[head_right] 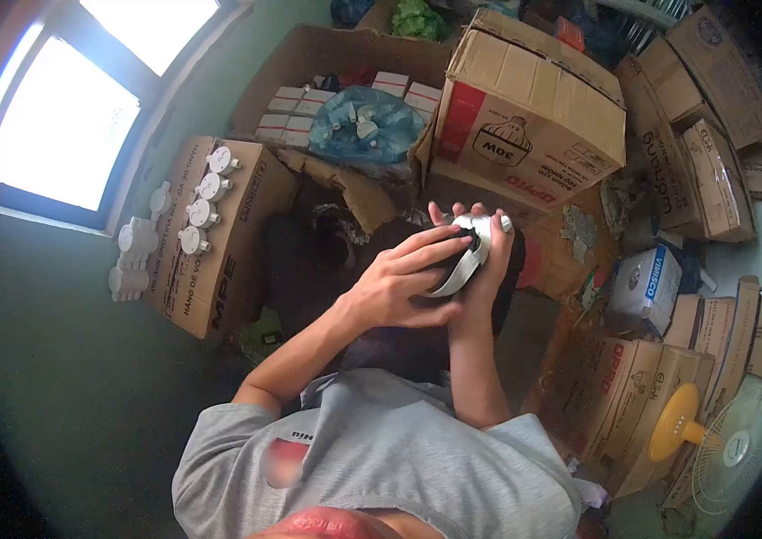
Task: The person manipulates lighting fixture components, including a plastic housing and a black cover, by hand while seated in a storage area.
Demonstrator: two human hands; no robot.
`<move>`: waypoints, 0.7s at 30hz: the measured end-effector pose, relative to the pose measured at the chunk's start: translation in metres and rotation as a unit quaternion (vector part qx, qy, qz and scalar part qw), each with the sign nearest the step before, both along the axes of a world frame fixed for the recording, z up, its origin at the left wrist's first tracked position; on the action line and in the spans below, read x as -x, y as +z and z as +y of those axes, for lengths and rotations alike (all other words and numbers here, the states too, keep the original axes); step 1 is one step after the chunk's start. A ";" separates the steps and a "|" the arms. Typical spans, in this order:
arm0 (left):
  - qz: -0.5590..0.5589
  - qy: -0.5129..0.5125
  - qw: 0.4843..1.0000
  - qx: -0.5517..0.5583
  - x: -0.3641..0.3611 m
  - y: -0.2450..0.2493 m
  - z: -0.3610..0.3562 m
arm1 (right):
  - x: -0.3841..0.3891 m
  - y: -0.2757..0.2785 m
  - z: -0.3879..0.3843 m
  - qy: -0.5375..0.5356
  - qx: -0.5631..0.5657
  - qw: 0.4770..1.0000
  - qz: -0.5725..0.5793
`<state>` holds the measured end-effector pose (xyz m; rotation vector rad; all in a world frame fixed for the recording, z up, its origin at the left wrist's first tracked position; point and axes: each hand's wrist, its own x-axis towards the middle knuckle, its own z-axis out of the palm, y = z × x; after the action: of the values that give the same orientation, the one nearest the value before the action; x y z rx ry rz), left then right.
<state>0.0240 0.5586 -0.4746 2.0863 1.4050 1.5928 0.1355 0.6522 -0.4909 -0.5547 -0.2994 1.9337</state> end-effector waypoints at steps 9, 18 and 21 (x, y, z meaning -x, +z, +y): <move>-0.029 0.116 0.992 -0.049 0.018 -0.018 0.000 | 0.015 0.009 -0.008 -0.089 -0.100 0.985 -0.105; -0.085 0.123 0.988 -0.043 0.009 -0.002 -0.012 | 0.042 0.015 -0.026 -0.012 -0.088 0.995 -0.046; -0.043 0.137 0.989 -0.046 0.007 -0.010 -0.008 | 0.043 0.000 -0.011 0.020 -0.042 0.999 0.001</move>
<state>0.0173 0.5503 -0.4850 1.9104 1.6775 1.8575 0.0924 0.6415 -0.4912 -0.4952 -0.3906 1.9497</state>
